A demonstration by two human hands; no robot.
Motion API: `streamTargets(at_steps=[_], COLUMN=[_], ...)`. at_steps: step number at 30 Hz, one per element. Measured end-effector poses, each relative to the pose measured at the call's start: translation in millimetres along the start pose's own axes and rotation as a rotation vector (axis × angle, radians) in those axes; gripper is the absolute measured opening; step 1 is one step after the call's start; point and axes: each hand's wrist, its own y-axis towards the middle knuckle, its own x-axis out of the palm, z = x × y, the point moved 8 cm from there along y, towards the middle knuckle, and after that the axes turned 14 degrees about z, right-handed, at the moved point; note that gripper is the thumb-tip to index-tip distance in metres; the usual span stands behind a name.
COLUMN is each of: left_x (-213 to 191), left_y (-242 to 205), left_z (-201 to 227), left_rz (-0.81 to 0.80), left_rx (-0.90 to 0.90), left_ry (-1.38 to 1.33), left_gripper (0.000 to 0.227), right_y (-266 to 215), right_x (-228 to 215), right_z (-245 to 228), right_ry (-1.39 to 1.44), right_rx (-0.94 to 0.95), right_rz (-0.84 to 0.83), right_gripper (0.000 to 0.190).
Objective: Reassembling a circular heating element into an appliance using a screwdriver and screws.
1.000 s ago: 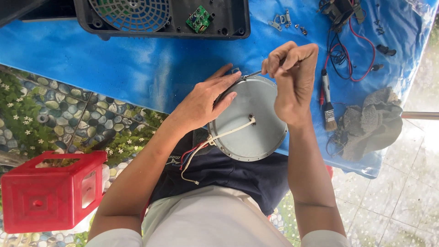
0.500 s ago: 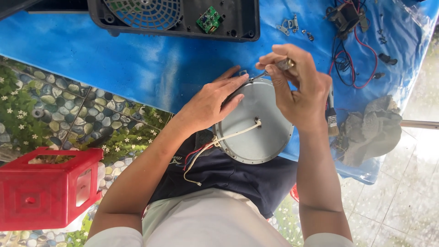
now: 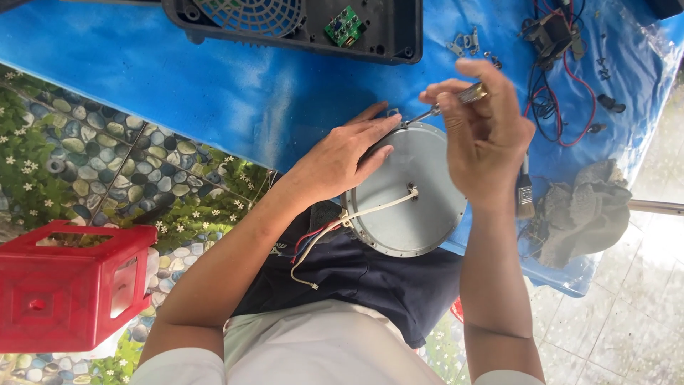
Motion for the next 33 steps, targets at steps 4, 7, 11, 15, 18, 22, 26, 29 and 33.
streamTargets(at_steps=[4, 7, 11, 15, 18, 22, 26, 29, 33], left_x=[0, 0, -2, -1, 0, -1, 1, 0, 0], left_y=[0, 2, 1, 2, 1, 2, 2, 1, 1], left_z=[1, 2, 1, 3, 2, 3, 1, 0, 1], left_rz=[-0.019, -0.028, -0.046, -0.049, -0.041, -0.053, -0.046, -0.032, -0.029], left_rx=[-0.028, -0.016, -0.056, -0.034, -0.029, -0.038, -0.032, -0.022, -0.016], left_ry=[-0.001, -0.001, -0.017, -0.007, -0.002, -0.003, 0.002, 0.01, 0.009], left_gripper=[0.045, 0.045, 0.045, 0.045, 0.045, 0.045, 0.045, 0.045, 0.045], right_y=[-2, -3, 3, 0, -6, -7, -7, -8, -10], right_x=[1, -4, -31, -26, -20, -19, -13, -8, -5], right_z=[-2, -5, -11, 2, -1, -2, -4, -4, -2], right_ry=[0.017, 0.031, 0.071, -0.014, -0.125, -0.027, 0.006, 0.009, -0.007], right_rx=[0.023, -0.047, -0.029, -0.016, 0.007, -0.027, -0.03, -0.034, -0.031], right_rz=[-0.085, -0.036, 0.116, -0.019, -0.023, 0.051, 0.04, 0.026, -0.003], right_gripper=[0.026, 0.022, 0.017, 0.021, 0.019, 0.017, 0.017, 0.016, 0.018])
